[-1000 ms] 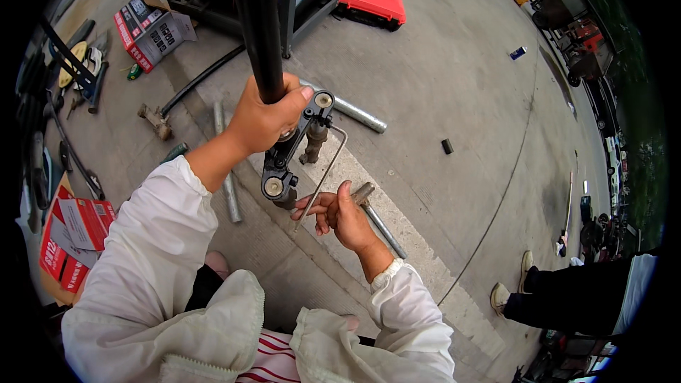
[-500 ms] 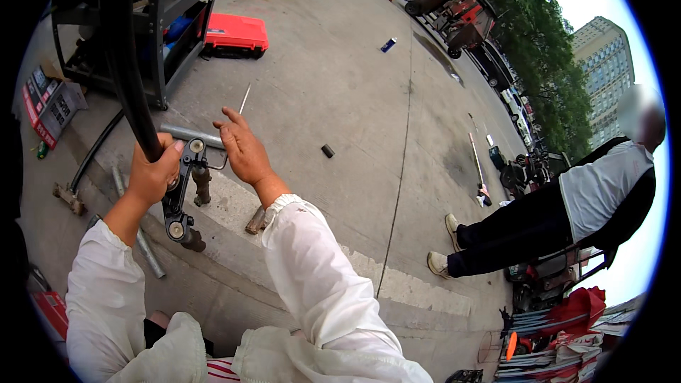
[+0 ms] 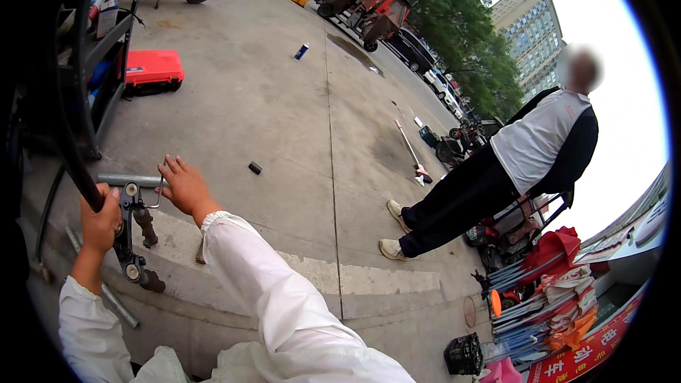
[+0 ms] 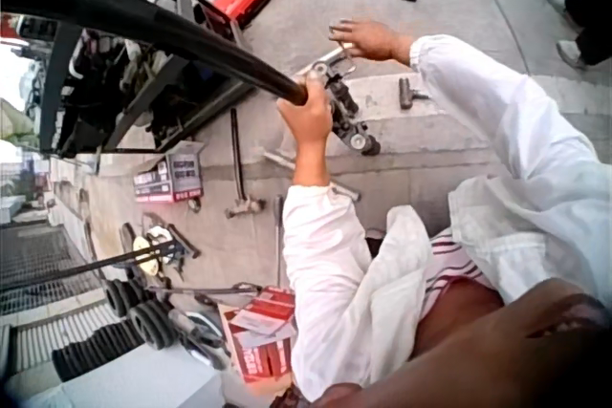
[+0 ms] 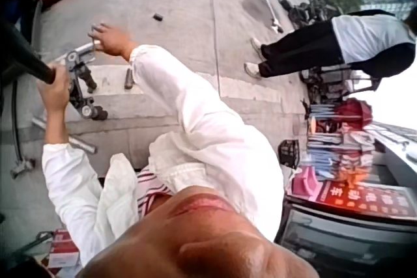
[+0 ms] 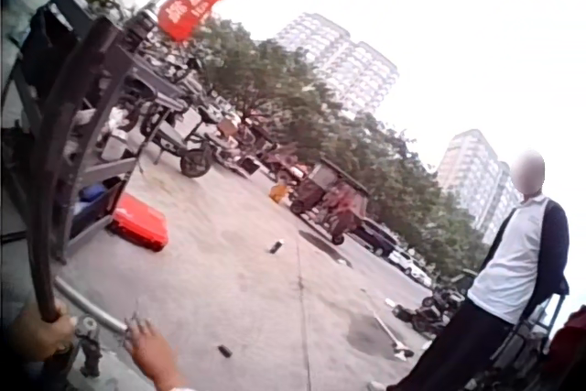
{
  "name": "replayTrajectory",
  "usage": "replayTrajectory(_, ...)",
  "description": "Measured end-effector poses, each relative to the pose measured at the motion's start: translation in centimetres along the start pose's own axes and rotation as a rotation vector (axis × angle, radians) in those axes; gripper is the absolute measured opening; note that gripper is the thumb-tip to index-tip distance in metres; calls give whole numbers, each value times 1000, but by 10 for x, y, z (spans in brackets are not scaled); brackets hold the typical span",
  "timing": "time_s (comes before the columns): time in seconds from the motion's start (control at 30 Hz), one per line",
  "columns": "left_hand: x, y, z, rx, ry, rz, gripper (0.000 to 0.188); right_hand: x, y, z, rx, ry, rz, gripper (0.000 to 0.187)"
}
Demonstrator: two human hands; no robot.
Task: The person sits on the ground and uses an Allen key to tighten bolts on a metal pole assembly. They repeatedly adjust the tool and reposition the pole to secure the joints.
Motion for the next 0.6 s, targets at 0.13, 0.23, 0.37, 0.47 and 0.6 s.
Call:
replayTrajectory(0.13, -3, -1, -1, -10, -17, -66, 40, 18, -37, 95, 314, 468, 93, 47)
replayTrajectory(0.23, -13, -4, -4, -20, 43, -38, 43, 56, -90, 127, 355, 968, 205, 55)
replayTrajectory(0.37, -21, -6, -4, 8, 71, -42, 41, 122, -160, 93, 466, 1395, 257, 46)
replayTrajectory(0.47, -23, -5, 1, 50, 68, -66, 40, 153, -168, 19, 487, 1542, 88, 47)
replayTrajectory(0.6, -29, -5, 4, 39, 93, -51, 36, 117, -107, -83, -9, 1267, -212, 54)
Point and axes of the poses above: each hand's wrist, its own y-axis towards the middle knuckle, its own z-axis out of the palm, x = y × z, the point moved 10 cm from there along y, towards the middle knuckle, and after that the axes turned 11 degrees about x, right-handed, at the moved point
